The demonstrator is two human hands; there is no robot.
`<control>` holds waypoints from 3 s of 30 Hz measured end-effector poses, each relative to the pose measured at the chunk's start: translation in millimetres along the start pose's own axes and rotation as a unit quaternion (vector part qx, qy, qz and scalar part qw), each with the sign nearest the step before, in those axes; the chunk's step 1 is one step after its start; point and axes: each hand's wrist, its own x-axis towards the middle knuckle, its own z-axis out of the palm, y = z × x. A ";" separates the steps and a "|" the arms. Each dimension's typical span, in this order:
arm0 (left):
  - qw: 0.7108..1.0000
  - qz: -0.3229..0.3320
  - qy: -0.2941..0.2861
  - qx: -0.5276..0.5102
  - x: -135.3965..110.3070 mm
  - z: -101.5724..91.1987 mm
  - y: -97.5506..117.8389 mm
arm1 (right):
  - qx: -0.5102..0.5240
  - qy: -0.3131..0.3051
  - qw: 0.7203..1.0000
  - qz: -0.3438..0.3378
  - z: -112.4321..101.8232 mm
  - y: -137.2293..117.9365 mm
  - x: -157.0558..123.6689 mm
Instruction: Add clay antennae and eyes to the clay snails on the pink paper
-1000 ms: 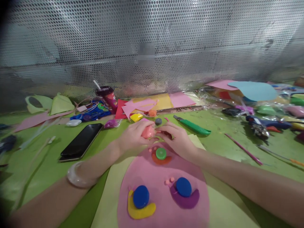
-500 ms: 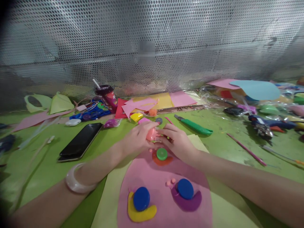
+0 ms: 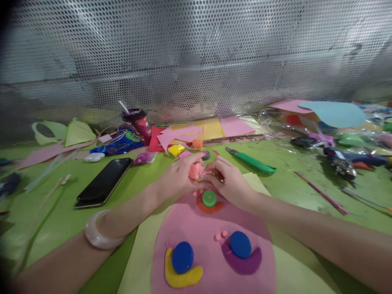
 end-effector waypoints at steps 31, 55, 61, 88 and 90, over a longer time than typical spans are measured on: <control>0.989 -0.061 0.105 -0.086 17.1 4.6 -4.5 | 0.162 0.019 0.977 0.140 3.2 5.3 -1.1; 0.712 -0.244 -0.004 -0.659 19.0 22.4 12.8 | -0.034 0.156 0.986 -0.052 -4.8 8.6 2.4; 0.698 -0.266 0.012 -0.665 21.7 21.2 13.4 | -0.043 0.155 0.986 -0.034 -2.5 12.3 0.5; 0.740 -0.266 0.013 -0.618 22.5 23.0 9.4 | -0.054 0.147 0.986 -0.048 -0.7 12.5 1.8; 0.734 -0.271 0.013 -0.622 22.9 22.5 9.5 | -0.050 0.149 0.987 -0.038 -1.5 10.7 3.2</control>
